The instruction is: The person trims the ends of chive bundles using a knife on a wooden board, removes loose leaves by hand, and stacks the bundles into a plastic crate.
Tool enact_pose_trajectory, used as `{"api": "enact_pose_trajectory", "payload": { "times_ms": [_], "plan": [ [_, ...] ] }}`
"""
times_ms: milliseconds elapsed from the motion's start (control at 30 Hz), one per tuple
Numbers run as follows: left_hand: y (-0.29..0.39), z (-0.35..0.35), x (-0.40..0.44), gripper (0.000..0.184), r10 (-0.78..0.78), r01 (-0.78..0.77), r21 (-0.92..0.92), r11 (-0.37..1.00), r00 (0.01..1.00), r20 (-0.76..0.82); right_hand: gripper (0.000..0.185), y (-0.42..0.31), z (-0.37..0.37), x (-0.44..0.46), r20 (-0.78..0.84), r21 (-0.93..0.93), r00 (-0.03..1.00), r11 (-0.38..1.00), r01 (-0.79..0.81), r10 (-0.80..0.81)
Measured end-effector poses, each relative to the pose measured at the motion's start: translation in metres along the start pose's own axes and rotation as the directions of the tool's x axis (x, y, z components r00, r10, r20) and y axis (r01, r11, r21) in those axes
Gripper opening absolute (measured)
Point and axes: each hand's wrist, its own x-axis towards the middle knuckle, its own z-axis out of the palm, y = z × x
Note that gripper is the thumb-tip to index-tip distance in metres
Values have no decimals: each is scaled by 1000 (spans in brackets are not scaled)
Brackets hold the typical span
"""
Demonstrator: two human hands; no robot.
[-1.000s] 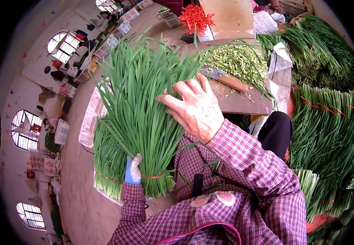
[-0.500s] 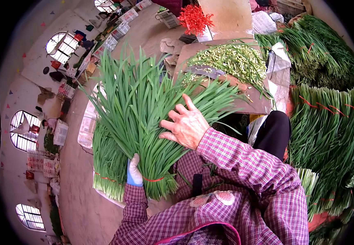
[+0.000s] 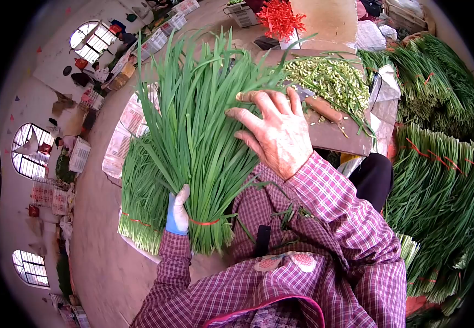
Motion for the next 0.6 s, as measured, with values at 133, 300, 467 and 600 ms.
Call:
{"api": "enact_pose_trajectory", "payload": {
  "times_ms": [133,300,467,600],
  "plan": [
    [26,26,10,37,31,-34,-77,996,999,-35,54,-25,1,-31,153,272,980,948,-167,129],
    [88,97,6,47,211,-233,205,951,970,124,107,-43,68,-64,433,593,883,679,-432,183],
    [78,68,28,97,91,-148,85,985,877,472,87,-13,55,-39,696,717,662,-310,-624,278],
    [65,15,33,83,-143,-11,219,976,727,672,71,20,74,-84,705,659,691,-509,-554,159]
  ]
}}
